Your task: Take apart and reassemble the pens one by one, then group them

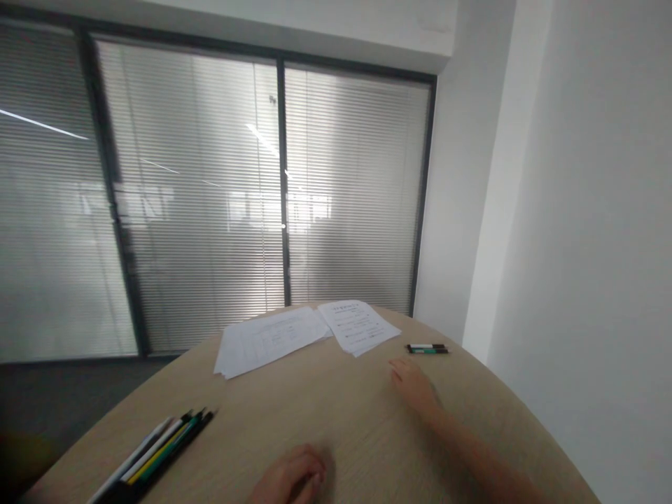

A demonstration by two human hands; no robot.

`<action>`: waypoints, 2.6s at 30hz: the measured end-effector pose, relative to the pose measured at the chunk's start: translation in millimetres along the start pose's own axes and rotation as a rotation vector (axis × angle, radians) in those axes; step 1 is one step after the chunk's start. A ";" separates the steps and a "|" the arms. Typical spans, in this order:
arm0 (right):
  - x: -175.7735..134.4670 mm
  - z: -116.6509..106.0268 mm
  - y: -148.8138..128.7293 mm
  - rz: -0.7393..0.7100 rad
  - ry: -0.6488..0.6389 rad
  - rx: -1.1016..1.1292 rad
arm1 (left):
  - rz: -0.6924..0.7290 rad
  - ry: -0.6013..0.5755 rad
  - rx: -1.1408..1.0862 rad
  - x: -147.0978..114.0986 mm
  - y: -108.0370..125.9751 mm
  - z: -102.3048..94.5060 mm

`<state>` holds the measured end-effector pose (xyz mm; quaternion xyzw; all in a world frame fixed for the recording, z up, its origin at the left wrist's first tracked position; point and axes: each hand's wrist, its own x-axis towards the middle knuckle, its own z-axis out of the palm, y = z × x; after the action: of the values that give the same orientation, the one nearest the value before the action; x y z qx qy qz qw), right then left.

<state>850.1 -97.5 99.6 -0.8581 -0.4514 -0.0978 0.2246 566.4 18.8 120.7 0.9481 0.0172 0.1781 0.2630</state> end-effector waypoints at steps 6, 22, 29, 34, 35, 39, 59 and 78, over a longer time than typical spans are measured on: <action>-47.2 11.1 -66.0 -0.072 -0.134 0.091 | -0.134 -0.087 0.309 -2.9 5.9 -10.7; -66.9 -7.3 -92.1 -0.190 -0.222 0.024 | -0.415 0.026 1.046 3.3 -21.9 -115.4; -67.7 -8.3 -93.0 -0.191 -0.199 0.028 | -0.592 -0.163 0.979 -13.5 -58.5 -145.9; -68.4 -12.4 -95.9 -0.195 -0.213 -0.005 | -0.627 -0.184 0.957 -9.8 -63.6 -146.7; -68.6 -12.9 -96.2 -0.195 -0.214 -0.012 | -0.625 -0.184 0.951 -8.8 -61.7 -146.3; -68.6 -12.6 -95.6 -0.190 -0.219 -0.026 | -0.587 -0.154 0.920 -4.5 -45.0 -145.4; -78.8 -20.5 -103.0 -0.079 -0.242 0.731 | -0.789 0.538 -1.210 16.0 3.5 -56.7; -71.1 -13.9 -93.3 0.178 -0.202 0.750 | -0.025 0.008 0.207 -3.7 -11.7 -28.9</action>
<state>733.4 -110.1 113.2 -0.7575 -0.3995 0.1784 0.4846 553.6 42.7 136.6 0.9692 0.0482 0.1761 0.1655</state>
